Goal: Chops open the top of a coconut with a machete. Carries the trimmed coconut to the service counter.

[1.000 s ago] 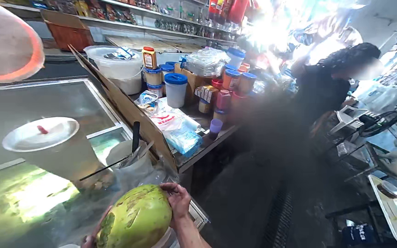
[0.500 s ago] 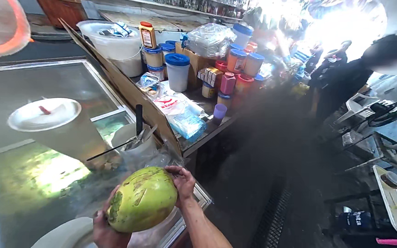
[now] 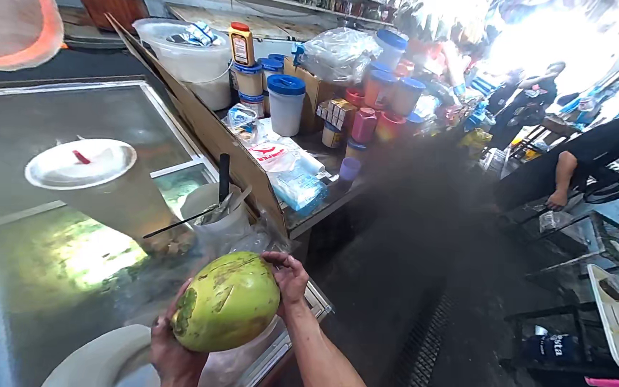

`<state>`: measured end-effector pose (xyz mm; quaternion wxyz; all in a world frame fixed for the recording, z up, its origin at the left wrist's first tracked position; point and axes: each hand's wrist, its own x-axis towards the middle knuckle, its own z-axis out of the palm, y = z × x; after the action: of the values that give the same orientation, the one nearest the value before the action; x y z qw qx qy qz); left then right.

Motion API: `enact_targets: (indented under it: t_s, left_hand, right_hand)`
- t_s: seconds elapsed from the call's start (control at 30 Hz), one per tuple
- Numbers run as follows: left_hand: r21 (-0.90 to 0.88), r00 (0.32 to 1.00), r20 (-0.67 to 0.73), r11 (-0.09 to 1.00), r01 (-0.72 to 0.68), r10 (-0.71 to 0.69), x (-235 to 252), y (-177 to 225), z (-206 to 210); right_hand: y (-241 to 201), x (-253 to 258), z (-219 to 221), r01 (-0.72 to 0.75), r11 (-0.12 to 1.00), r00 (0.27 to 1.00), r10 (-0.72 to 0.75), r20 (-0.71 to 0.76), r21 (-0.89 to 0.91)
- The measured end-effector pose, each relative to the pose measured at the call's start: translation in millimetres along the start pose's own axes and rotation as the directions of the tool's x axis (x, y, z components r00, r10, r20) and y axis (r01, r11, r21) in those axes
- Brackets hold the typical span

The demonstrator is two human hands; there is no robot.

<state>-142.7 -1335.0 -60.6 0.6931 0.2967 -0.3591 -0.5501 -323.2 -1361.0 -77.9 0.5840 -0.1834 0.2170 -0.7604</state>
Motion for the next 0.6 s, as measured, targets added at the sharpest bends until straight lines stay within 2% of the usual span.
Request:
enact_targets:
  t_s: [0.4, 0.6]
  left_hand:
    - [-0.023, 1.0, 0.011, 1.0, -0.014, 0.014, -0.2, 0.2, -4.2]
    - [0.019, 1.0, -0.001, 1.0, 0.01, -0.01, 1.6, -5.1, -15.8]
  right_hand:
    - [2.1, -0.9, 3.1, -0.008, 1.0, 1.0, 0.008, -0.003, 0.007]
    - [0.1, -1.6, 3.1, 0.028, 0.998, 1.0, -0.029, -0.004, -0.056]
